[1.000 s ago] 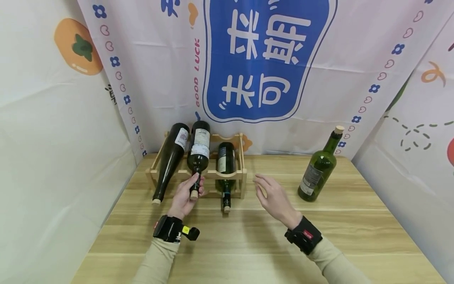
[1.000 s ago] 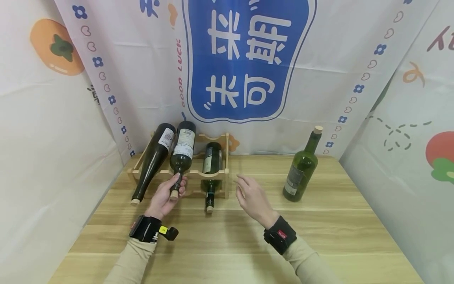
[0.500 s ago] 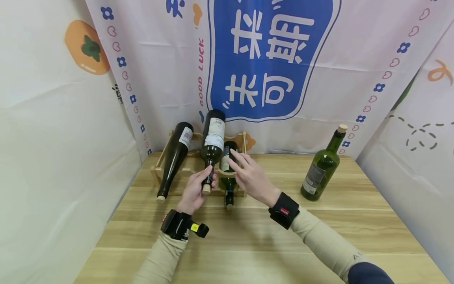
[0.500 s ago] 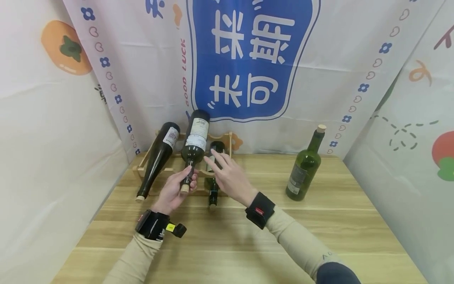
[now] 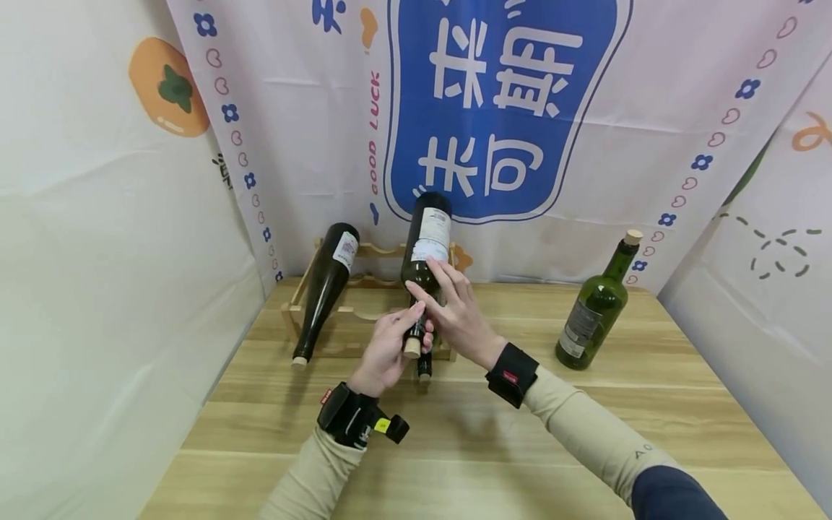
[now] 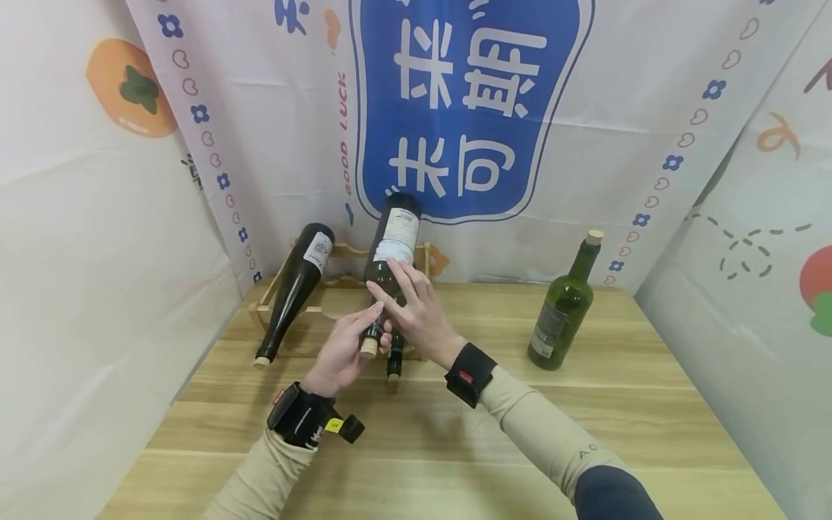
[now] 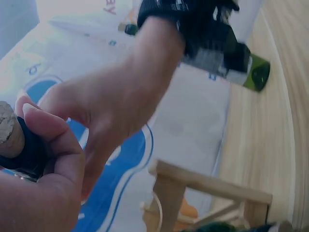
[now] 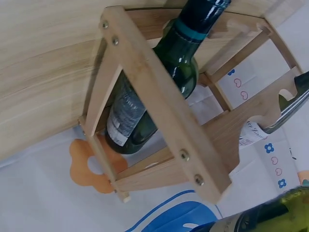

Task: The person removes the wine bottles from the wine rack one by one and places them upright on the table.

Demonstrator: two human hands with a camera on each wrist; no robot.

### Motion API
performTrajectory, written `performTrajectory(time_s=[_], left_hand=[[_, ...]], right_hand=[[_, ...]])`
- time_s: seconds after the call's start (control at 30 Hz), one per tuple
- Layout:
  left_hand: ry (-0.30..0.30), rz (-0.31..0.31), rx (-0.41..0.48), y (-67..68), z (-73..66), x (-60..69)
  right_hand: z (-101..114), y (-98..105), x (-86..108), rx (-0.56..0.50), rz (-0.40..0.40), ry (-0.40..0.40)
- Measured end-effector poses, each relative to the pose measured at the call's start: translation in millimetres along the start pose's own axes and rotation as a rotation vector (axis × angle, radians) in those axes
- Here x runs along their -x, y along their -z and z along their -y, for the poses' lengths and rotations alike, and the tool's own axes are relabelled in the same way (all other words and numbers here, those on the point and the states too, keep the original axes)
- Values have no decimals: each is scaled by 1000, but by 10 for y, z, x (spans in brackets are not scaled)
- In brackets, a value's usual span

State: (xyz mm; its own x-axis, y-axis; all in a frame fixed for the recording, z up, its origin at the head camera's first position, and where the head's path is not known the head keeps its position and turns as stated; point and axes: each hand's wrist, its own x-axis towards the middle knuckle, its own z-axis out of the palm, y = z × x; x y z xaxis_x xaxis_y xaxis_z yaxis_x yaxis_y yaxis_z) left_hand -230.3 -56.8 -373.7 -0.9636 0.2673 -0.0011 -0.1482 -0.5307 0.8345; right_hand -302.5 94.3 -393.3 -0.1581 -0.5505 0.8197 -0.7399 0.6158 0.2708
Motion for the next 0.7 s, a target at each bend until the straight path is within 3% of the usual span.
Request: performTrajectory(time_s=[0.13,0.27,0.47,0.7], left_hand=[[37,40,-31,-110,19,17],[55,56,-85,-183,52,27],[18,107,-154,-243,113,-14],[-20,207,-286,-265,175,-133]], right_hand=[[-55,34,18,4,-103,11],[-101,97,51,-19,-147,23],[-139,225,95,-44,-138,28],[-196,346,142,16,-107,38]])
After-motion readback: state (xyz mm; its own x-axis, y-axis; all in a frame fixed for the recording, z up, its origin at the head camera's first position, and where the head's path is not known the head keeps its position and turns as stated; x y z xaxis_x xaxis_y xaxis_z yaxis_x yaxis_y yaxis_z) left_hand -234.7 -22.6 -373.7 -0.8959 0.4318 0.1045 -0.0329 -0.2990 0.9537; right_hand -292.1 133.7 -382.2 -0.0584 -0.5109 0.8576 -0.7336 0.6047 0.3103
